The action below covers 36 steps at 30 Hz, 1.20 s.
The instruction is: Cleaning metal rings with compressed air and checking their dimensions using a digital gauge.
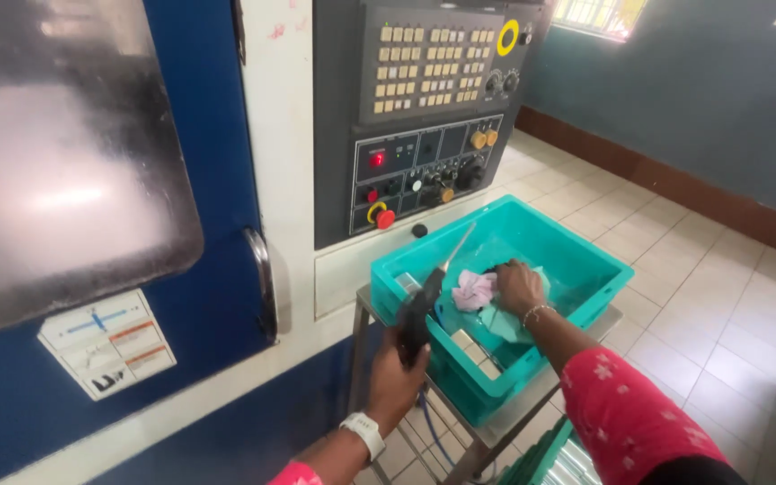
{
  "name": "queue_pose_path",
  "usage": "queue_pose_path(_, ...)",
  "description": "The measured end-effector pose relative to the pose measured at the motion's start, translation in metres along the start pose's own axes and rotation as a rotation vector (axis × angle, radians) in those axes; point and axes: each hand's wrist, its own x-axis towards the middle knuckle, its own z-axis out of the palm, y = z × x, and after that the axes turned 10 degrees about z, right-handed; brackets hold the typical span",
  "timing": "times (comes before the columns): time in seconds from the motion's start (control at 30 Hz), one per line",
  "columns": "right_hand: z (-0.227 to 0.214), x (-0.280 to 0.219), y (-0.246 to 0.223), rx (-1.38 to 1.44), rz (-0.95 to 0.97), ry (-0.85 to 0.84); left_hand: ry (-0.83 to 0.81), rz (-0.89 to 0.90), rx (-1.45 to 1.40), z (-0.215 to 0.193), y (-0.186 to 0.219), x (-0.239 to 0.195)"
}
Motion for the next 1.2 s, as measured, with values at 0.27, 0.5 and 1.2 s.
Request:
queue_pose_path(0.27, 0.004, -0.012, -0.069, 0.434, -0.036, -0.313, 0.331, 0.180, -0.205, -0.124, 0.037, 0.038)
queue_pose_path(0.5, 0.135, 0.034, -0.096, 0.708, 0.234, -0.508, 0.326, 0.495, 0.156, -0.176, 0.005, 0.088)
queue_pose_path(1.2, -0.007, -0.023, -0.081, 1.004, 0.372, -0.408, 0.113, 0.064, 0.301, -0.310, 0.043, 0.012)
